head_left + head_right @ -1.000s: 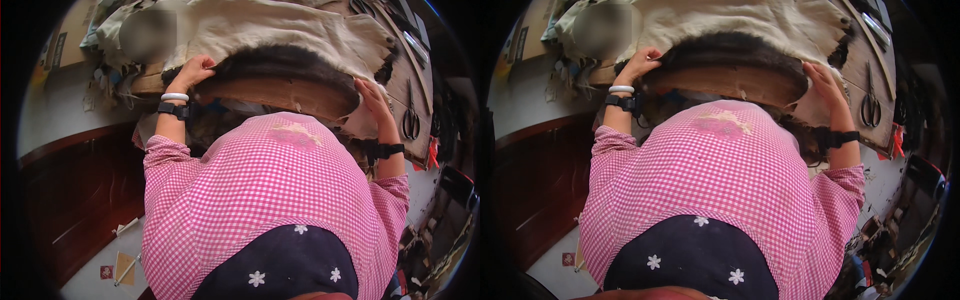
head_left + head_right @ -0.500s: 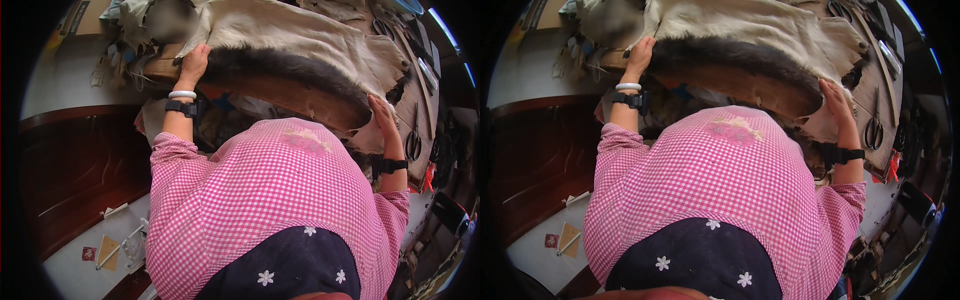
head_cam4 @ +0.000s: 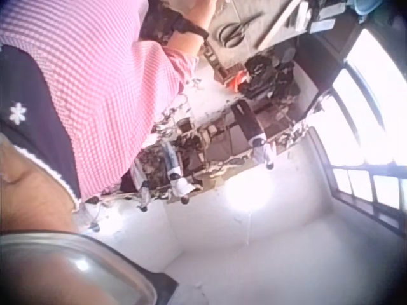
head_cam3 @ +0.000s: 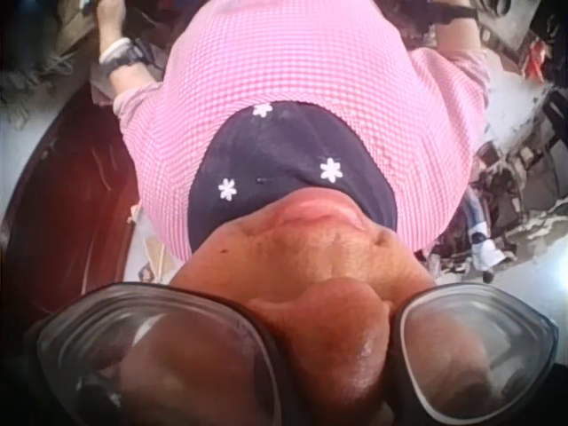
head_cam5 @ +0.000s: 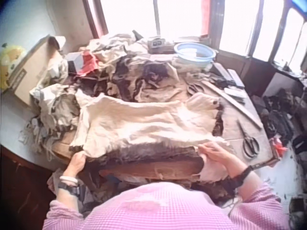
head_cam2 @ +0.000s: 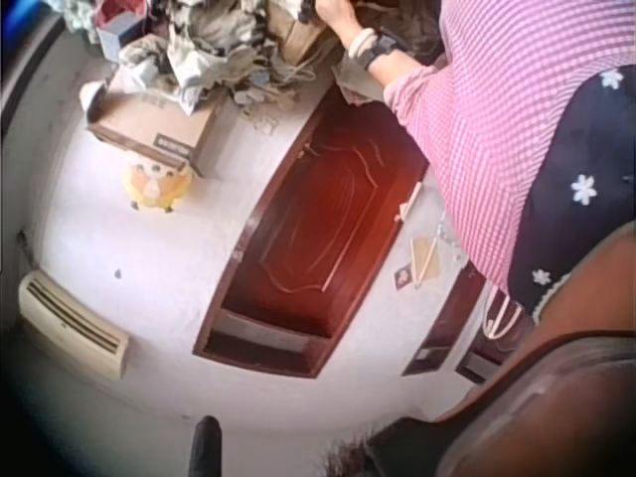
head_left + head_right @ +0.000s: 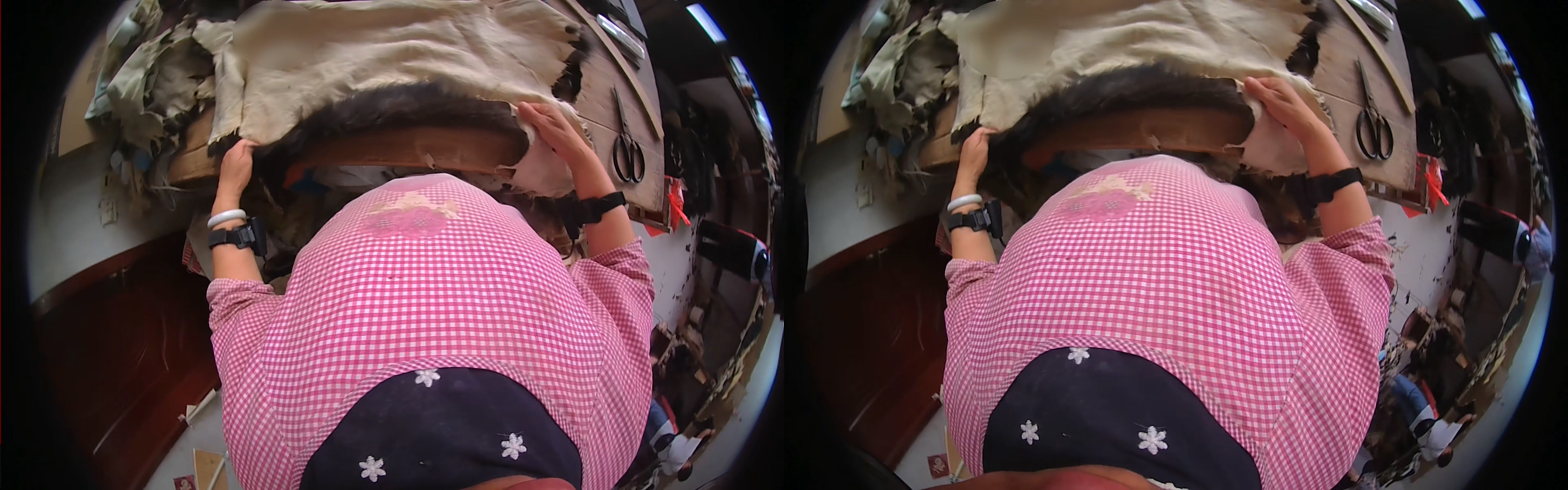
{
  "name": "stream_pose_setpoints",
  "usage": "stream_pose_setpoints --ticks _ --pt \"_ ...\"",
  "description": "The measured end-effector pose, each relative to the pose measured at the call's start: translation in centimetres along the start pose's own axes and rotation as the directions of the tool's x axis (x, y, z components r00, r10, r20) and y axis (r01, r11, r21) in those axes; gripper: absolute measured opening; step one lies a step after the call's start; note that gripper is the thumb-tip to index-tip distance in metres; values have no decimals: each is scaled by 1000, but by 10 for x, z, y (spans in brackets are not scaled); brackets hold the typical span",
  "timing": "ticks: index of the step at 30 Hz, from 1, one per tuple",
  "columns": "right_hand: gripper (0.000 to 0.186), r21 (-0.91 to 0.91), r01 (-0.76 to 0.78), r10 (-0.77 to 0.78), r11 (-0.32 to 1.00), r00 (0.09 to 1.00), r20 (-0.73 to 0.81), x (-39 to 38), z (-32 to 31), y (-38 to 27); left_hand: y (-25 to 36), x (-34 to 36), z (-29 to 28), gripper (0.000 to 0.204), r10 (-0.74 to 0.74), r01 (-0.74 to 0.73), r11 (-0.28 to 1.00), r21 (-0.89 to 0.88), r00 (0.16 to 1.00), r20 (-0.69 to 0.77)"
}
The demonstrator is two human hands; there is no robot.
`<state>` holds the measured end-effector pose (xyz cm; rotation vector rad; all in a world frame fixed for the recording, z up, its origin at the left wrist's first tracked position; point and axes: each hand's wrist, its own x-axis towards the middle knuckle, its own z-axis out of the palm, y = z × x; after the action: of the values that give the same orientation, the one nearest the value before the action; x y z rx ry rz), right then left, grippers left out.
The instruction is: Trimming the edges of animal fur pelts using scissors on a wooden workbench
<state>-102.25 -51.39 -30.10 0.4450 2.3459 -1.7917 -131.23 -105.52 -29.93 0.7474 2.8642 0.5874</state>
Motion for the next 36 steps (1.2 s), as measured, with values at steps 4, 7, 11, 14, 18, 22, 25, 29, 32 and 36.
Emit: stream_pose_setpoints --ticks 4,7,11,14,18,22,25,29,32,36 --pt "38 47 -102 102 994 995 19 -8 1 -8 -4 7 4 30 -42 45 997 -62 998 48" --pt "37 96 -100 98 990 995 26 -9 2 -4 -6 9 5 30 -67 68 997 -29 997 47" --pt "35 146 -128 124 981 992 40 -8 2 7 -2 9 2 31 -81 82 997 -14 995 62" --pt "35 -51 -70 62 996 989 -136 -8 12 11 6 12 1 31 -65 67 997 -29 996 60" --pt "44 -704 199 -333 681 941 -56 -35 40 -29 17 18 -1 31 -85 82 996 46 994 63" --pt "39 -745 215 -324 631 946 -2 -47 36 -20 6 30 -4 31 -84 78 995 57 989 124" --pt "36 -522 40 5 852 996 84 -41 6 -46 -28 39 -5 28 -12 41 994 -103 964 264" --pt "41 -685 139 -417 715 872 -257 1 -55 3 25 76 -31 31 -148 194 976 -101 925 350" --pt "56 -644 -14 -438 765 722 -536 48 -100 40 57 93 -45 34 28 -18 998 -65 989 142" --pt "57 -113 -157 21 981 667 -745 84 -99 6 93 116 -51 48 173 -168 981 -95 984 46"
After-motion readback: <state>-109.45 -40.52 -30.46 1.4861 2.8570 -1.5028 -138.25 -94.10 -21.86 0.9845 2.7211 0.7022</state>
